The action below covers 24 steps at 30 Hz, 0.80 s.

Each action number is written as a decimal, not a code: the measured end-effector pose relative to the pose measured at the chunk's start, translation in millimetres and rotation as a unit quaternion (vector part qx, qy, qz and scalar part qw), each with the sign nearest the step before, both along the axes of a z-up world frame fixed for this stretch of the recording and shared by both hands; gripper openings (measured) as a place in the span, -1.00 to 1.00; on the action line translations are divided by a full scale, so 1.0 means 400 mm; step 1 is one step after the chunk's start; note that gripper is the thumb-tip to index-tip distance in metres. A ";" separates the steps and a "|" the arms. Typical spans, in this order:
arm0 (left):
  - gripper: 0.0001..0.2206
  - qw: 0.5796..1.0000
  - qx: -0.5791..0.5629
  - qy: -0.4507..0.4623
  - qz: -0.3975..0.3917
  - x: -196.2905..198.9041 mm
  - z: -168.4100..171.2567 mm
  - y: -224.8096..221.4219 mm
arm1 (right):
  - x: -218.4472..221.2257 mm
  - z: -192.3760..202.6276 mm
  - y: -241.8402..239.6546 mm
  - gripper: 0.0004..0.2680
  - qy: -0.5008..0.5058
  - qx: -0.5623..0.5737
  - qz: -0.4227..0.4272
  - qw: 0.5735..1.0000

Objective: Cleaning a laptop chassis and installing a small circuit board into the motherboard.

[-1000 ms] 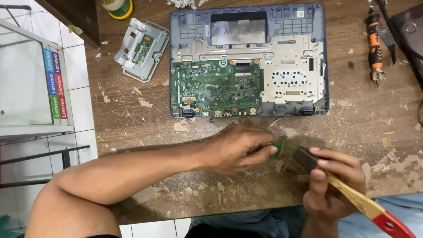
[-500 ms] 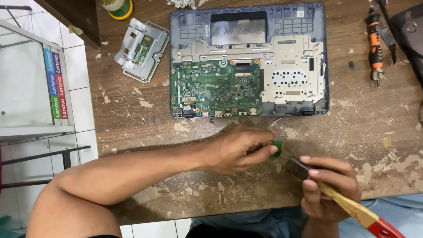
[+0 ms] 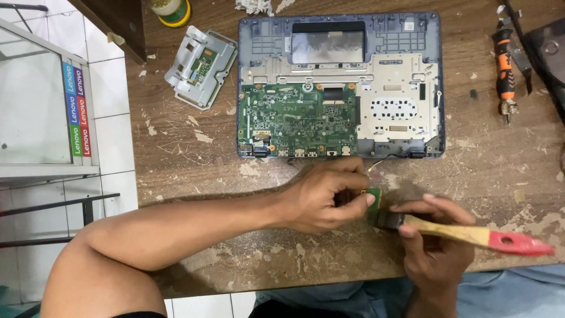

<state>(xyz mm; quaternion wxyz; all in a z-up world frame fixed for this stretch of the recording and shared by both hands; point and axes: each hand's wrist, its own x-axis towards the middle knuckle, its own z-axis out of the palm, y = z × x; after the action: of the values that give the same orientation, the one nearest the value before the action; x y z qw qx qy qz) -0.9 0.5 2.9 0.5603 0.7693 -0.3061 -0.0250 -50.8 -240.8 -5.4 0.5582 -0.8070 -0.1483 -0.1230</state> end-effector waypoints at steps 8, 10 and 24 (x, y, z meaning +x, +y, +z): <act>-0.72 0.997 -0.045 -0.040 -0.056 0.009 -0.030 -0.005 | 0.038 0.034 0.011 -0.75 0.093 0.017 0.039 0.995; -0.72 0.995 -0.048 -0.041 -0.075 0.013 -0.025 0.001 | 0.067 0.059 0.008 -0.82 0.080 0.020 0.077 0.994; -0.84 0.937 0.228 0.161 -0.211 0.035 0.118 0.057 | 0.750 0.121 0.036 -0.83 -0.184 -0.470 0.147 0.850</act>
<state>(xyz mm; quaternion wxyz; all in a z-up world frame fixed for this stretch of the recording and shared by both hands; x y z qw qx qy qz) 13.2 23.2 49.9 0.3931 0.7798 -0.3533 -0.3354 249.1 -226.3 42.9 0.0858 -0.9043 -0.4057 -0.1013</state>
